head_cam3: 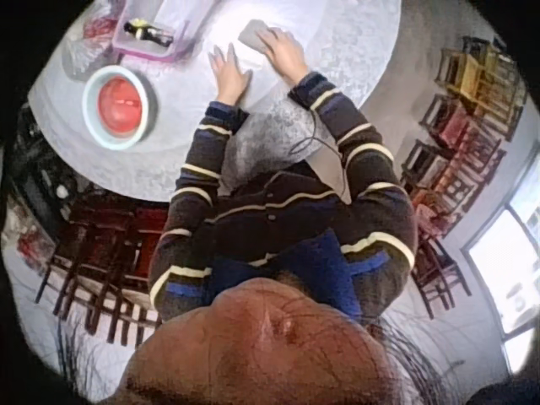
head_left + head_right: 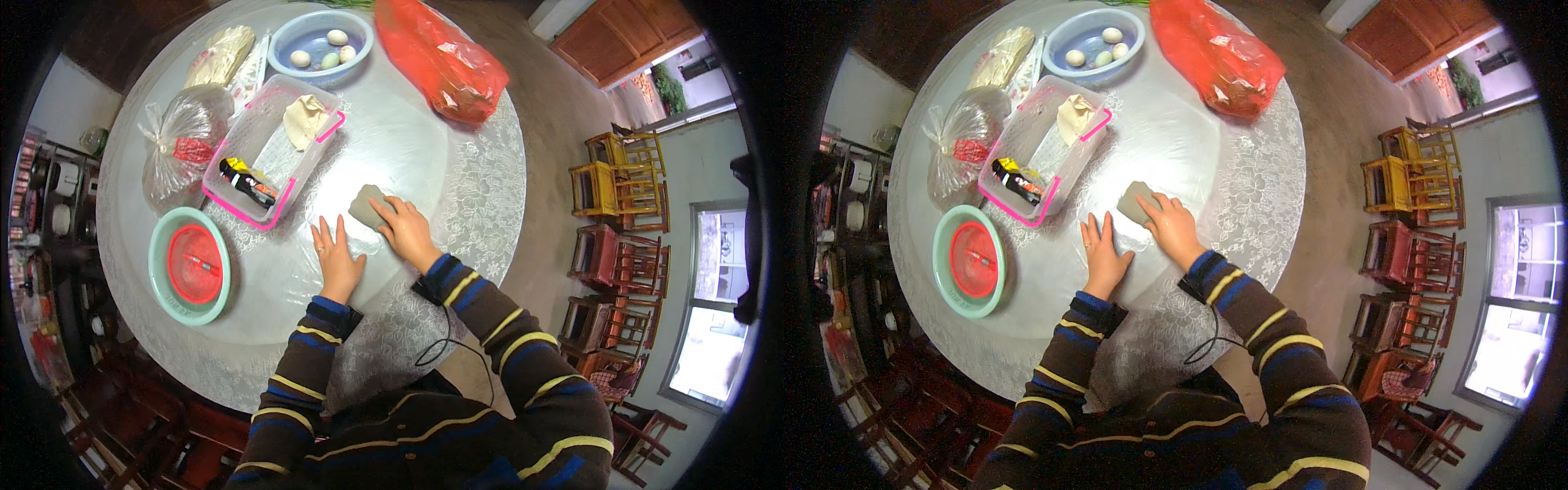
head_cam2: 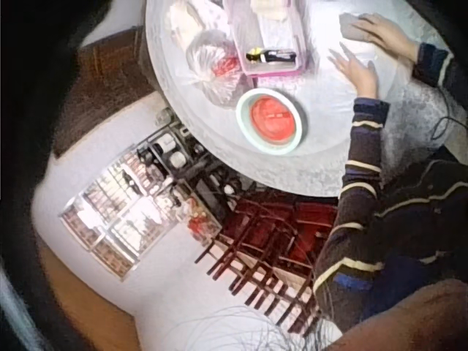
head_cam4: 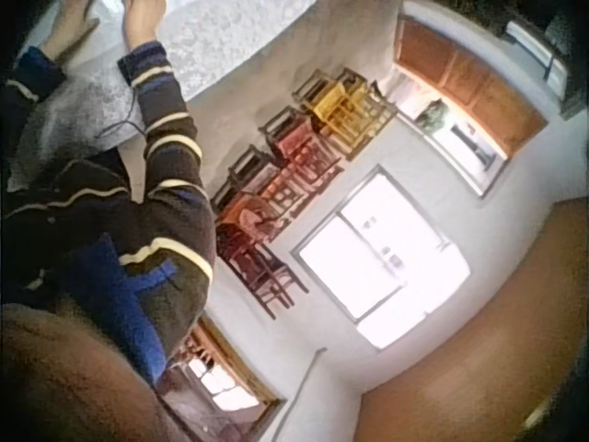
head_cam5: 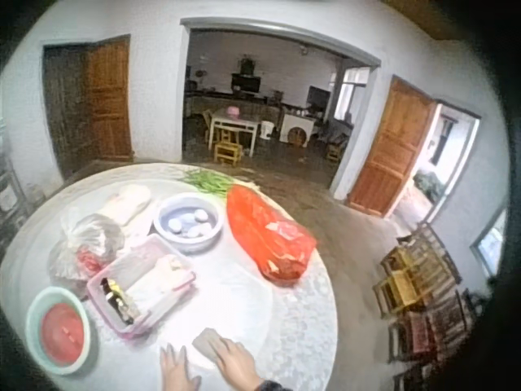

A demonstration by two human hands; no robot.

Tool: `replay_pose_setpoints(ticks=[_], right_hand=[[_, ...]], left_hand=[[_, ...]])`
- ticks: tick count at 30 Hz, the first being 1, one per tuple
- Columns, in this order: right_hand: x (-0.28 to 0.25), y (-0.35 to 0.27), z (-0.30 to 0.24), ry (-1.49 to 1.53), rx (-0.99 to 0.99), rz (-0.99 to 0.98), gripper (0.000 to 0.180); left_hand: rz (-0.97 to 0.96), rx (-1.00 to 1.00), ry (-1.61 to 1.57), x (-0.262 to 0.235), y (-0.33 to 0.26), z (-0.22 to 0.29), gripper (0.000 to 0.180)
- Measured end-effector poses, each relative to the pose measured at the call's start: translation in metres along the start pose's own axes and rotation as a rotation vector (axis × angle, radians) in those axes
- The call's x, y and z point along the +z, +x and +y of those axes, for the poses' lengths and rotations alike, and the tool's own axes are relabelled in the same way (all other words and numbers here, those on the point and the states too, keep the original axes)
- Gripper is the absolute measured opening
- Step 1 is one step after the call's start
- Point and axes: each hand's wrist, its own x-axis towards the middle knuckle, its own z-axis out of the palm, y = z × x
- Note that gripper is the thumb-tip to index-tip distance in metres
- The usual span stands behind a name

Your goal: The person attaches a green microfiber mop head to a white plastic base, then walks to a round dining table and wipes its surface with a small cloth. They move several items on the table, including a plastic bag and bowls, and finally open a red plastic bag to remove a stalk of sugarcane, which they break in half.

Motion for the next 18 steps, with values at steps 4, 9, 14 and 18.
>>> replay_pose_setpoints(ticks=[4,9,14,18], right_hand=[[0.001,0.054,0.019,-0.050,0.009,0.050,0.062],[0.000,0.121,0.050,-0.084,0.009,0.146,0.060],[0.000,0.183,0.083,-0.153,0.045,0.212,0.056],[-0.003,0.224,0.106,-0.207,0.153,0.190,0.052]], left_hand=[[-0.039,-0.026,0.117,0.001,0.019,0.005,0.118],[-0.109,0.000,0.228,0.002,0.025,0.009,0.126],[-0.142,-0.017,0.225,0.001,0.025,0.010,0.128],[-0.148,-0.004,0.201,-0.002,0.024,0.011,0.127]])
